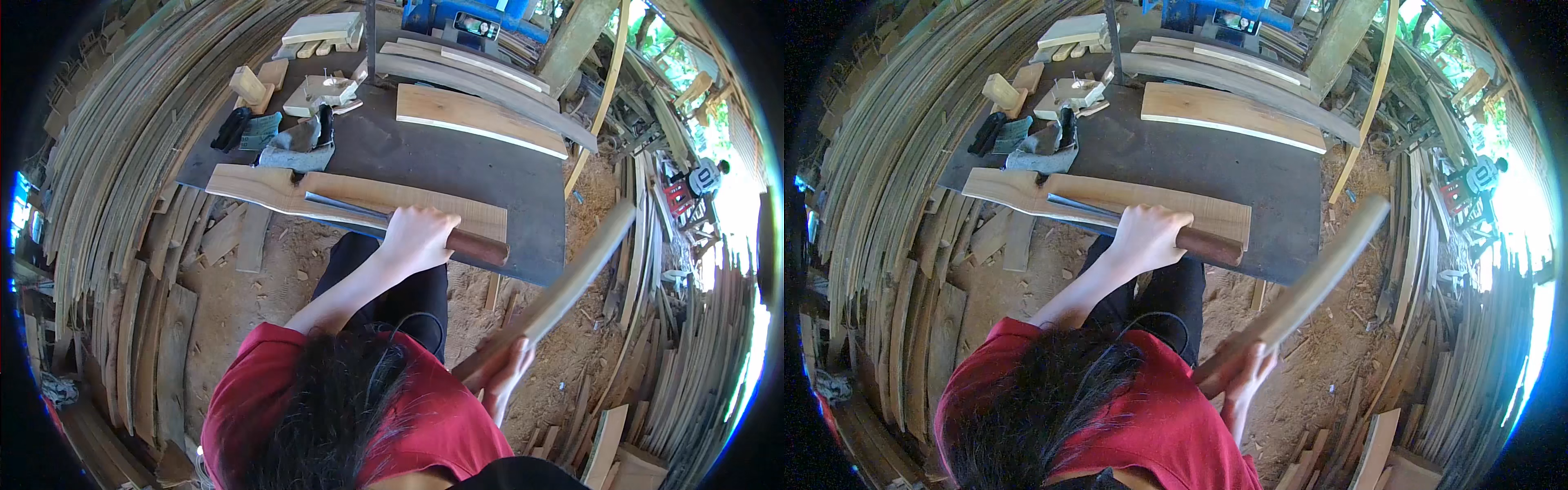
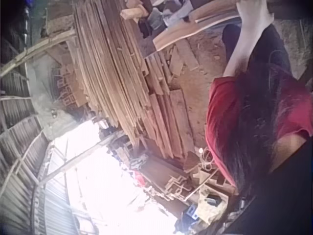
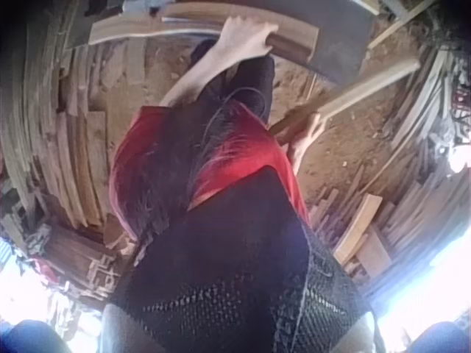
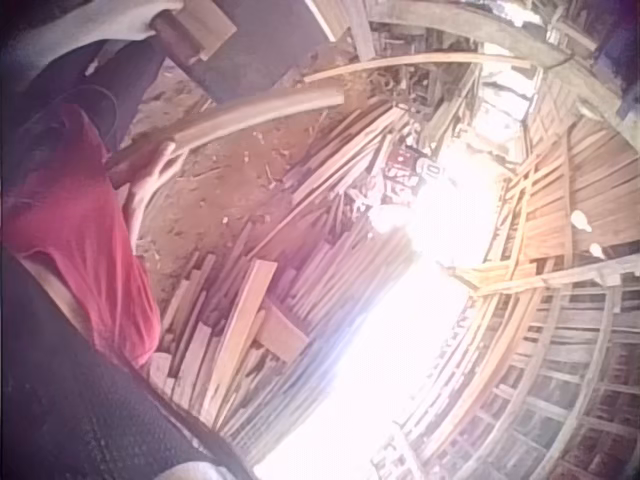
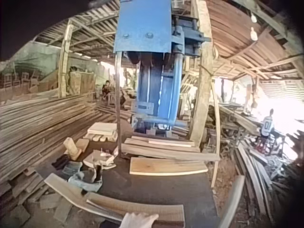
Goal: The person smooths a long wooden plank with a sanding block, then uses a chisel and a wooden mallet to carve and shape the wood on a workbench. The person repeatedly strikes the chisel to remove material from the plank.
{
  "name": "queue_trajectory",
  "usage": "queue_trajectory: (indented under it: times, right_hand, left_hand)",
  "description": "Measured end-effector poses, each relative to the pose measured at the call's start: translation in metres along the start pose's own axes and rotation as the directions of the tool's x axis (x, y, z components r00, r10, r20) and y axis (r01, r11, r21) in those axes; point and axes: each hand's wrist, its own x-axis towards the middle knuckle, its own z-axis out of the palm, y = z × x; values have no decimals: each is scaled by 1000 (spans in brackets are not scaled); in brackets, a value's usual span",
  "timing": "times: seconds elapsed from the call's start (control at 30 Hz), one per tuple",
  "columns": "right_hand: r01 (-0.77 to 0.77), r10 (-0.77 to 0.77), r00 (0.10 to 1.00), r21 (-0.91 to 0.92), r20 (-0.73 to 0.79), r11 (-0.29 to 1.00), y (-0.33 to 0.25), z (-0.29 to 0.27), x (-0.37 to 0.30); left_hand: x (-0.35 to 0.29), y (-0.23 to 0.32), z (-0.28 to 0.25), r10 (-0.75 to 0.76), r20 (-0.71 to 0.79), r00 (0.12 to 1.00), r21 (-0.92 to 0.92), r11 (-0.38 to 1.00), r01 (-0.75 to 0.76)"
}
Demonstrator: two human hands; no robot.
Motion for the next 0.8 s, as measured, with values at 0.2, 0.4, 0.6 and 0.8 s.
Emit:
queue_trajectory:
  times: [0.2, 0.4, 0.6, 0.8]
  right_hand:
    - [-128, 171, 964, -205, 204, 970, 8, 7, -13]
    - [-107, 109, 990, -27, 87, 994, 5, -1, -5]
    - [-96, 176, 956, -318, 234, 943, 18, 9, -17]
    - [10, -6, 999, -93, 51, 996, -13, 24, -4]
  left_hand:
    - [-4, -14, -1, -5, -45, 999, 28, 1000, 6]
    - [-10, -15, -13, -11, -14, 1000, 0, 1000, 11]
    - [-12, -26, -16, -34, -37, 999, 30, 999, 35]
    - [-16, -35, -22, -29, -12, 1000, 10, 1000, 29]
